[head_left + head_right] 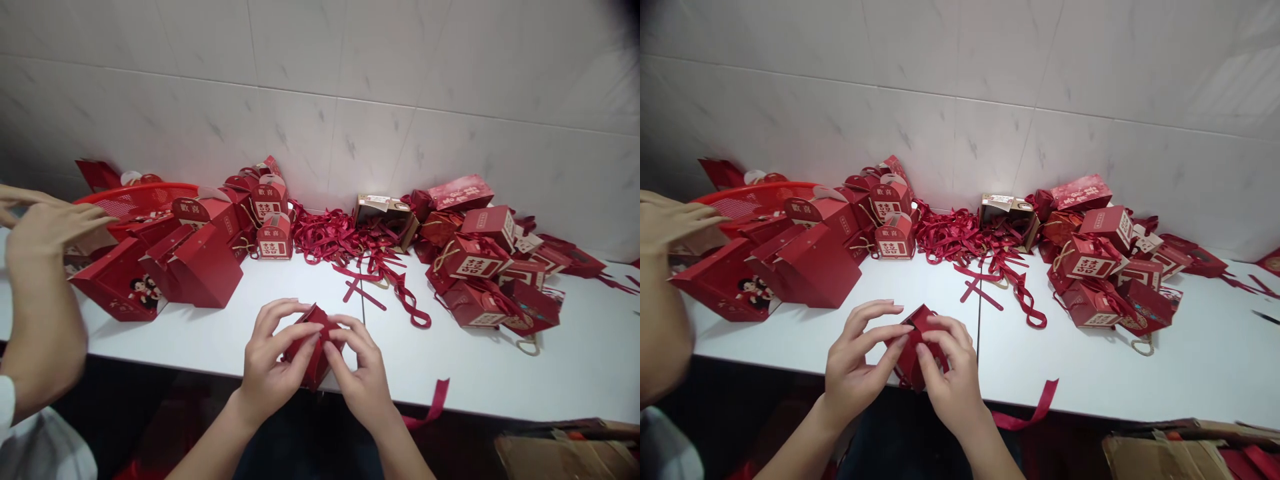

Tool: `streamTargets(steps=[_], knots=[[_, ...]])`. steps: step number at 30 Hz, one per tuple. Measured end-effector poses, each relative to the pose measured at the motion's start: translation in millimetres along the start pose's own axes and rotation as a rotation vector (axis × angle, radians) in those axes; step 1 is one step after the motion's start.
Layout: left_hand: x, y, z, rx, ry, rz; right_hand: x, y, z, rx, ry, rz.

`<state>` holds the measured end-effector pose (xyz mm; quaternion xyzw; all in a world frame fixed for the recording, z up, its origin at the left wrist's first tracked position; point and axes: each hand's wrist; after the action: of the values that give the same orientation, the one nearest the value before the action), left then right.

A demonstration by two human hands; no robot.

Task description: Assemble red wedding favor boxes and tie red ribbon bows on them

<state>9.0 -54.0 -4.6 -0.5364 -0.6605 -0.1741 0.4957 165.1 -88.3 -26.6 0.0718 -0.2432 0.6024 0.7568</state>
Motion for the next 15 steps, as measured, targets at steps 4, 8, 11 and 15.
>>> streamTargets(steps=[4,8,11,15], knots=[[-9.1,5.2,8.6,0.040,-0.231,0.009,-5.4,-8.9,14.2,0.192,-0.020,-0.028],[-23.5,18.9,22.2,0.035,-0.514,0.074,-13.6,-26.3,30.1,0.302,-0.132,-0.092],[-29.3,27.6,25.9,0.006,-0.580,0.085,-16.4,-37.4,41.7,0.340,-0.214,-0.166],[-31.9,32.6,27.7,0.006,-0.581,0.079,-20.5,-48.2,50.0,0.343,-0.255,-0.163]])
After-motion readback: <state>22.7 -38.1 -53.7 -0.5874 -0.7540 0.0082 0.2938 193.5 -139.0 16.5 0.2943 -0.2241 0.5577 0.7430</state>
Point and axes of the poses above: each hand's wrist, its own x-axis towards the middle knuckle, its own y-axis out of the palm, z = x × y, and after that the axes turned 7 degrees about -z, right-handed
